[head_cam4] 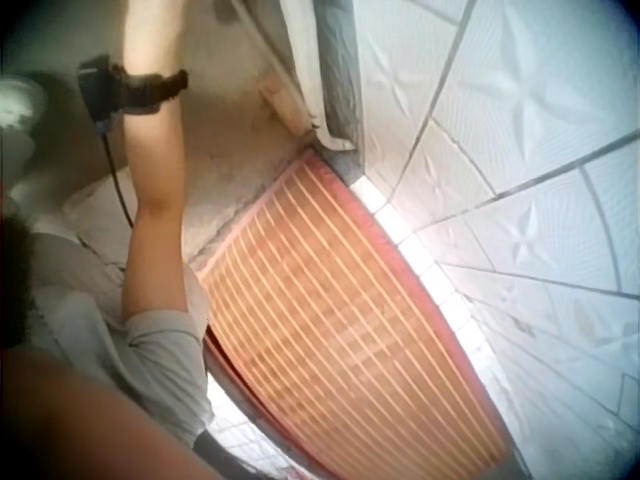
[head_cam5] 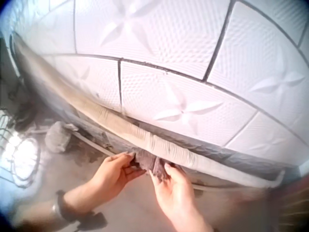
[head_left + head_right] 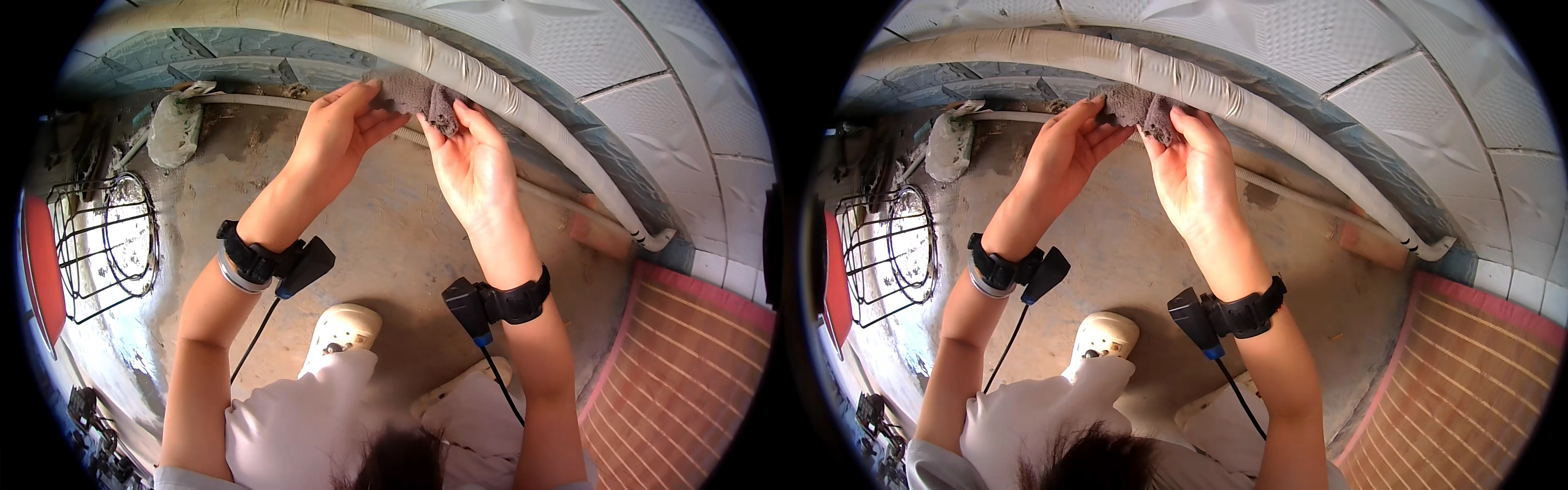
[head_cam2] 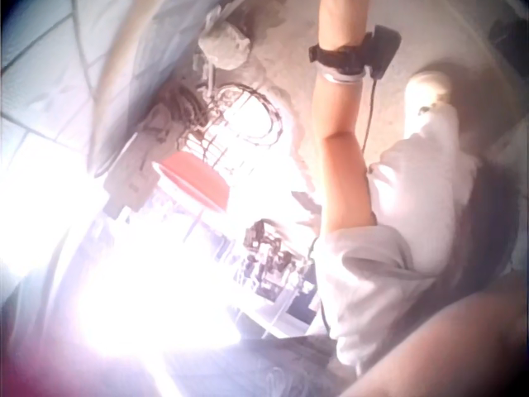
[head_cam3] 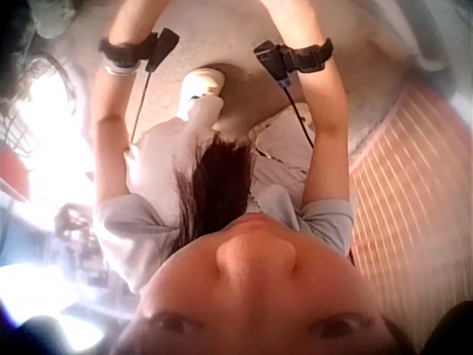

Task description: The person wipes the exterior of an air conditioning unit and its connected pipes with a cloth, periodically rinsing and wringing the cloth in a bucket of water.

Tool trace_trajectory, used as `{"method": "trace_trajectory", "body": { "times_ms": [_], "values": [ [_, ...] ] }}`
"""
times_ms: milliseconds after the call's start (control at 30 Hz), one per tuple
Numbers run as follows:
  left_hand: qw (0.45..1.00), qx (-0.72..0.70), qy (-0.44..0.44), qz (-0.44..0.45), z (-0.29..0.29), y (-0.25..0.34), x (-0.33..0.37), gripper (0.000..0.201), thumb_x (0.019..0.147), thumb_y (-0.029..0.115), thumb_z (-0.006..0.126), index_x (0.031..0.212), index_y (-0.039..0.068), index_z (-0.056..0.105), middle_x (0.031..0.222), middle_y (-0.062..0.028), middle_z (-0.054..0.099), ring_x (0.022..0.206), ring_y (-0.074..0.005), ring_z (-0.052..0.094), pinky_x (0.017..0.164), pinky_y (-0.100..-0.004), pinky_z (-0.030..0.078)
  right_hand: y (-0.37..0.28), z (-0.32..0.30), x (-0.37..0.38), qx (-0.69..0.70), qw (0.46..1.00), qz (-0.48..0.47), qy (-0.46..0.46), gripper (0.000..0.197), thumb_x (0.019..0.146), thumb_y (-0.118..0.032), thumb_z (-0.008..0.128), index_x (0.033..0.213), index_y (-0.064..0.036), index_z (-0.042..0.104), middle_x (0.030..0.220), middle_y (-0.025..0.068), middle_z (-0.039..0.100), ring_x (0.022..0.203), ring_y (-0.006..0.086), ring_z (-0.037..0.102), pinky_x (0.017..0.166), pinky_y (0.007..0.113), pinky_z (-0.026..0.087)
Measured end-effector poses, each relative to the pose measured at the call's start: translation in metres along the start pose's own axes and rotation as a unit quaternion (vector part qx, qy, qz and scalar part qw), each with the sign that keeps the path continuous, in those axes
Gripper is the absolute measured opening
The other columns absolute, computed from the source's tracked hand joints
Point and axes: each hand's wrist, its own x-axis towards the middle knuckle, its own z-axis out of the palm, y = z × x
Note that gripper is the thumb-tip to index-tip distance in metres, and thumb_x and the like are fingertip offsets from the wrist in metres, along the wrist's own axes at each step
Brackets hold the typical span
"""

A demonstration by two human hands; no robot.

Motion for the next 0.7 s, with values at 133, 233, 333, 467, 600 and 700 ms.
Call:
{"method": "trace_trajectory", "body": {
  "times_ms": [133, 233, 333, 467, 600, 700],
  "values": [
    [0.999, -0.006, -0.001, 0.032, -0.003, 0.014, -0.001, 0.017, 0.092, 0.010, 0.045, 0.095, -0.004, 0.055, 0.094, -0.0099, 0.060, 0.085, -0.0181, 0.061, 0.087, -0.0337, 0.051, 0.011, 0.011, 0.003, 0.020, 1.000, 0.007, -0.010, 0.016, 0.092, 0.000, 0.043, 0.105, 0.0018, 0.052, 0.109, 0.0107, 0.057, 0.107, 0.0203, 0.054, 0.101, 0.039, 0.042],
    [0.998, -0.022, -0.009, 0.050, -0.013, 0.025, -0.001, 0.015, 0.092, 0.010, 0.047, 0.094, -0.003, 0.055, 0.093, -0.0084, 0.060, 0.082, -0.0164, 0.061, 0.085, -0.0328, 0.052, 0.021, 0.019, 0.011, 0.032, 0.999, 0.018, -0.028, 0.015, 0.092, -0.003, 0.046, 0.105, -0.0019, 0.053, 0.107, 0.0063, 0.057, 0.099, 0.0155, 0.056, 0.087, 0.030, 0.049],
    [0.997, -0.036, -0.011, 0.070, -0.019, 0.031, 0.000, 0.014, 0.092, 0.010, 0.048, 0.093, -0.002, 0.056, 0.090, -0.0065, 0.060, 0.079, -0.0149, 0.061, 0.084, -0.0321, 0.052, 0.028, 0.022, 0.019, 0.013, 0.997, 0.032, -0.064, 0.017, 0.092, -0.003, 0.045, 0.106, -0.0023, 0.054, 0.107, 0.0059, 0.057, 0.099, 0.0157, 0.055, 0.089, 0.030, 0.047],
    [0.994, -0.043, -0.005, 0.096, -0.029, 0.040, -0.002, 0.013, 0.091, 0.010, 0.049, 0.093, -0.001, 0.056, 0.087, -0.0046, 0.060, 0.078, -0.0138, 0.060, 0.081, -0.0304, 0.053, 0.039, 0.023, 0.029, 0.018, 0.994, 0.035, -0.105, 0.020, 0.092, -0.002, 0.043, 0.110, -0.0021, 0.052, 0.111, 0.0064, 0.055, 0.103, 0.0162, 0.053, 0.092, 0.032, 0.045],
    [0.991, -0.030, 0.033, 0.125, -0.032, 0.048, -0.008, 0.011, 0.090, 0.010, 0.051, 0.093, 0.001, 0.057, 0.087, -0.0038, 0.059, 0.076, -0.0133, 0.060, 0.078, -0.0289, 0.052, 0.051, 0.026, 0.036, 0.030, 0.987, 0.053, -0.146, 0.023, 0.091, -0.001, 0.042, 0.113, -0.0018, 0.050, 0.116, 0.0069, 0.052, 0.108, 0.0168, 0.051, 0.094, 0.032, 0.044],
    [0.987, -0.029, 0.077, 0.141, -0.045, 0.051, -0.007, 0.011, 0.089, 0.011, 0.052, 0.093, 0.002, 0.057, 0.086, -0.0036, 0.059, 0.075, -0.0128, 0.059, 0.074, -0.0283, 0.053, 0.062, 0.035, 0.038, 0.033, 0.985, 0.074, -0.155, 0.024, 0.091, 0.000, 0.042, 0.114, -0.0018, 0.049, 0.117, 0.0068, 0.052, 0.109, 0.0171, 0.050, 0.095, 0.032, 0.043]
  ]
}}
